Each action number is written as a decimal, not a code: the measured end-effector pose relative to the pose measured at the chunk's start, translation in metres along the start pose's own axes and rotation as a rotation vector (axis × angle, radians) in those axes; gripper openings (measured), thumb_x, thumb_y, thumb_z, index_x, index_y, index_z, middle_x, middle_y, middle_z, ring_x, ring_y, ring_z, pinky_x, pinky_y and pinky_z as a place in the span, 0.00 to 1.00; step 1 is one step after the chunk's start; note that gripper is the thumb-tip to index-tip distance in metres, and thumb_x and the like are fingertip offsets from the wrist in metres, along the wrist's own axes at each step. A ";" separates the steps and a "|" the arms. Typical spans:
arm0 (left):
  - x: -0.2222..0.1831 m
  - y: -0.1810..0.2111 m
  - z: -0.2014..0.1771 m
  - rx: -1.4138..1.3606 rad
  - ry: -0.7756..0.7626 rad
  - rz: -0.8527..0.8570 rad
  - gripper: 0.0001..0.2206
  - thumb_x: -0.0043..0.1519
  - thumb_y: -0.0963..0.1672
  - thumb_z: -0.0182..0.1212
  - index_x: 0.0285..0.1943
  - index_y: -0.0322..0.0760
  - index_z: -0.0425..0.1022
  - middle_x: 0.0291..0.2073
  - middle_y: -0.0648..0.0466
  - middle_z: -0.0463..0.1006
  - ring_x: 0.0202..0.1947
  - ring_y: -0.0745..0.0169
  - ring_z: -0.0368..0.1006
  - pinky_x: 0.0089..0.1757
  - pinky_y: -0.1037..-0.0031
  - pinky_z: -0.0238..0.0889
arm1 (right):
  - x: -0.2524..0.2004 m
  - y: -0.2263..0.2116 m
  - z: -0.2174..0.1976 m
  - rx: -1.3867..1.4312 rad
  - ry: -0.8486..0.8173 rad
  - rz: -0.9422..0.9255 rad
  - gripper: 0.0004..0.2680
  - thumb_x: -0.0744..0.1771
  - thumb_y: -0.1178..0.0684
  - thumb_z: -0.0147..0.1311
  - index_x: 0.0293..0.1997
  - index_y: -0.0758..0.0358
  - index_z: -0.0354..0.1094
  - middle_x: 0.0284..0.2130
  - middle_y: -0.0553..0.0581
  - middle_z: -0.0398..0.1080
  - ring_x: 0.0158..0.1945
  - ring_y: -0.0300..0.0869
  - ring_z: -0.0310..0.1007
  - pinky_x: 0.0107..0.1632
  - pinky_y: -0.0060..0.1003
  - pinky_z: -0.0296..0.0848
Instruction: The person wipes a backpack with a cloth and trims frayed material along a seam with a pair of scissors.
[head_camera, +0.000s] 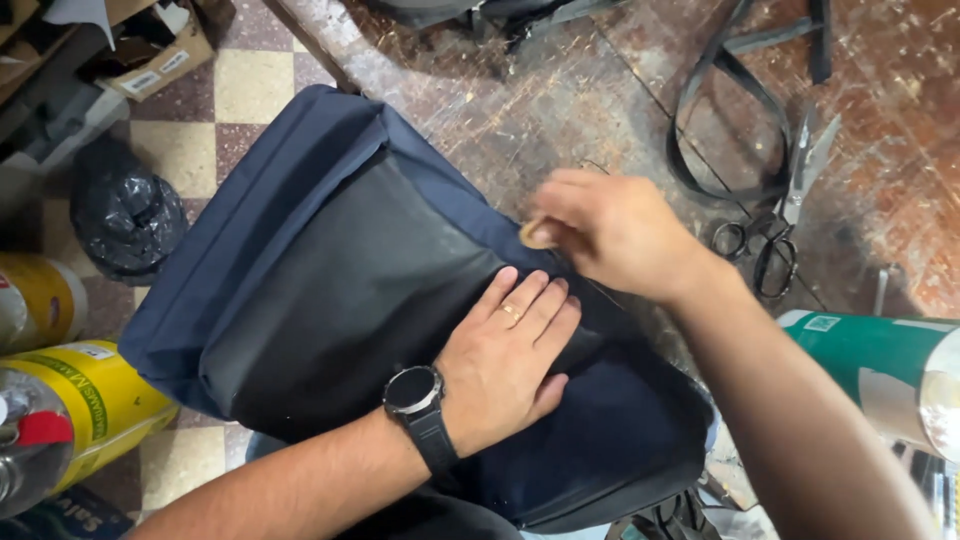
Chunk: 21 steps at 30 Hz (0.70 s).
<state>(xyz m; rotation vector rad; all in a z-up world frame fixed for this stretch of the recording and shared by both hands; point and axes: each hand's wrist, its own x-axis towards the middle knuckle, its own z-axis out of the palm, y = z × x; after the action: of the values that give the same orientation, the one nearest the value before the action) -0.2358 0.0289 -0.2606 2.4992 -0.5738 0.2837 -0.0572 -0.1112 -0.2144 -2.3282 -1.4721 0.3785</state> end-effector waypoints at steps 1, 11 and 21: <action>-0.001 0.000 0.001 0.017 -0.012 -0.008 0.34 0.55 0.51 0.67 0.69 0.31 0.71 0.67 0.40 0.72 0.70 0.41 0.64 0.71 0.48 0.48 | 0.007 0.002 0.007 0.018 0.038 -0.002 0.05 0.67 0.60 0.55 0.44 0.55 0.69 0.36 0.49 0.73 0.42 0.48 0.76 0.33 0.45 0.70; 0.000 -0.001 -0.001 0.003 0.017 -0.015 0.35 0.52 0.51 0.70 0.68 0.31 0.71 0.66 0.42 0.73 0.69 0.42 0.65 0.71 0.49 0.50 | 0.001 -0.002 0.004 0.105 0.098 -0.086 0.05 0.67 0.63 0.56 0.44 0.61 0.70 0.35 0.53 0.74 0.41 0.49 0.75 0.41 0.42 0.72; 0.001 -0.001 0.001 0.004 0.007 -0.006 0.34 0.54 0.51 0.68 0.69 0.31 0.71 0.67 0.41 0.73 0.69 0.41 0.65 0.71 0.48 0.49 | -0.004 -0.001 0.000 0.050 0.028 -0.023 0.03 0.67 0.62 0.55 0.40 0.60 0.68 0.33 0.52 0.73 0.36 0.49 0.75 0.36 0.43 0.71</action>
<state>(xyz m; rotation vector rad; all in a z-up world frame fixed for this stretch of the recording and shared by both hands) -0.2346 0.0287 -0.2614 2.5020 -0.5631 0.2918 -0.0601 -0.1147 -0.2136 -2.2672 -1.4582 0.3710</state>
